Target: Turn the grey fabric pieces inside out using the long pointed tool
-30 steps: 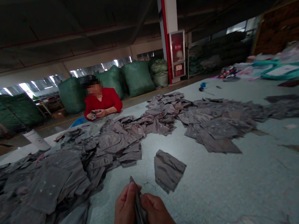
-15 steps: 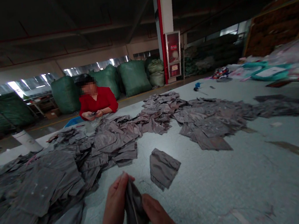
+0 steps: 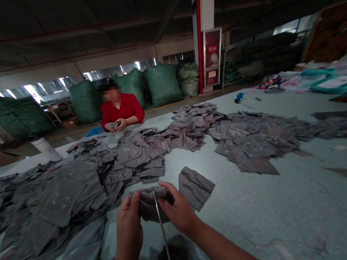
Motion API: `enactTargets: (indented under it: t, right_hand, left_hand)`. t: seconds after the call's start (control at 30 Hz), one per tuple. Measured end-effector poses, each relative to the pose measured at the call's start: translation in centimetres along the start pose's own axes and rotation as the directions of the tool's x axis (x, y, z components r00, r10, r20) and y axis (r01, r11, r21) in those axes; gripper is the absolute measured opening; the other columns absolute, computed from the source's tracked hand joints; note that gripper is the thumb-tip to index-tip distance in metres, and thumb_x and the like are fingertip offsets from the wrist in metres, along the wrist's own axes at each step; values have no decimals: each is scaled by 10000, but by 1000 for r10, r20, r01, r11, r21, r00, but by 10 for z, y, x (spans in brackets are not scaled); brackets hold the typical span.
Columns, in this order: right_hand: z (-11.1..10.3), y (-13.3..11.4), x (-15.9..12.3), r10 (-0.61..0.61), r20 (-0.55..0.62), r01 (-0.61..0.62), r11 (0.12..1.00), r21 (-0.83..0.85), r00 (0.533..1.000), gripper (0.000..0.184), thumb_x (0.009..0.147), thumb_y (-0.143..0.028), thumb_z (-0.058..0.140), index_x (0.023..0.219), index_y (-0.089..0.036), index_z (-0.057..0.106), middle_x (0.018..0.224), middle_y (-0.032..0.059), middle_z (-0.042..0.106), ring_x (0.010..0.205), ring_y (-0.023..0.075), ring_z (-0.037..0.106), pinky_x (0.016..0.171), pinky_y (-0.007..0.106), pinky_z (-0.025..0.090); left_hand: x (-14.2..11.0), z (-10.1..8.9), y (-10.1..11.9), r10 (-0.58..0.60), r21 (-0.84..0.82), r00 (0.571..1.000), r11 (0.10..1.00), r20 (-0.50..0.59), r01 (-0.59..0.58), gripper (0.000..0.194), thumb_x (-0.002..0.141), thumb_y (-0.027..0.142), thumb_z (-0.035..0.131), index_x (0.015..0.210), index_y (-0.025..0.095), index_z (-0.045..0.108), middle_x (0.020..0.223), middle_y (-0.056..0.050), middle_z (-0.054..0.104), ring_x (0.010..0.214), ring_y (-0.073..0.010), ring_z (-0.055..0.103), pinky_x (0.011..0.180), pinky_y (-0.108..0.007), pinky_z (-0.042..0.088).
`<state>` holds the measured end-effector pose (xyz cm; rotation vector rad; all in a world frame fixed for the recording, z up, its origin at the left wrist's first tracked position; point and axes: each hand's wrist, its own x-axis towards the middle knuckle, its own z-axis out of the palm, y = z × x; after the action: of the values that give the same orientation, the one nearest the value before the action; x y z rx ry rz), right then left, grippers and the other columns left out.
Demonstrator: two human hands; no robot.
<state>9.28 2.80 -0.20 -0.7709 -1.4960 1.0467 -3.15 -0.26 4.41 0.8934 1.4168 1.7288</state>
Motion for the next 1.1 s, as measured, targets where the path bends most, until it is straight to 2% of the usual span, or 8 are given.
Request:
enactTargets:
  t: [0.17,0.33,0.47,0.53,0.7,0.83,0.93,1.1]
  right_hand:
    - [8,-4,24,65,13,-64,996,-62,998,267,804,-298,434,595,-162,527,615,-15,475,626,122,464,588,219,368]
    - [19,2,30,151,158,-142,988,-65,976,440,867,-403,267,639,-138,535,469,-43,432,431,88,414,425,187,324]
    - [-13,18,37,182,135,-130,938,-320,974,388,870,-345,263,764,-136,572,545,-10,535,509,106,505,499,196,370]
    - [-40,28,41,170,78,-121,896,-428,982,282,835,-311,351,769,-156,578,663,18,571,645,138,531,594,228,374]
    - [-83,60,33,147,43,-83,745,-662,988,178,689,-233,560,857,-183,587,899,76,566,919,239,482,768,309,315]
    - [-87,81,25,175,53,-77,657,-750,983,112,730,-263,502,670,-183,552,752,61,557,815,238,508,687,315,327]
    - [-86,82,27,224,22,-136,664,-735,974,193,769,-330,432,671,-193,526,650,16,552,651,191,524,579,280,334]
    - [-97,66,22,244,-131,-276,878,-391,961,273,721,-439,483,682,-179,557,591,-13,551,605,170,511,564,252,374]
  left_hand:
    - [5,-1,-3,5,3,999,1000,41,-5,244,669,406,607,712,169,569,580,51,563,527,-87,497,507,-176,400]
    - [9,-23,24,25,163,991,987,-129,-4,289,655,458,588,678,174,544,499,56,547,451,-110,497,442,-202,384]
    - [11,-83,65,-121,306,935,924,-334,229,258,679,424,556,716,169,564,465,44,586,418,-131,519,456,-243,395]
    - [14,-125,75,-216,456,935,828,-281,328,293,695,437,536,795,167,588,515,45,624,513,-165,562,525,-290,417]
    - [18,-199,61,128,877,966,459,-225,143,376,637,430,592,918,181,592,837,2,660,767,-208,583,706,-302,405]
    - [1,-166,29,319,873,934,487,-161,-16,377,710,442,481,971,186,575,982,-88,627,888,-245,571,769,-328,416]
    - [-24,-101,-10,132,823,982,537,137,-187,312,784,368,415,981,199,587,999,-84,628,940,-216,556,825,-318,406]
    - [-64,-31,-78,-87,720,780,457,620,-521,452,706,315,570,1142,214,507,1163,-118,531,1027,-246,493,873,-348,376]
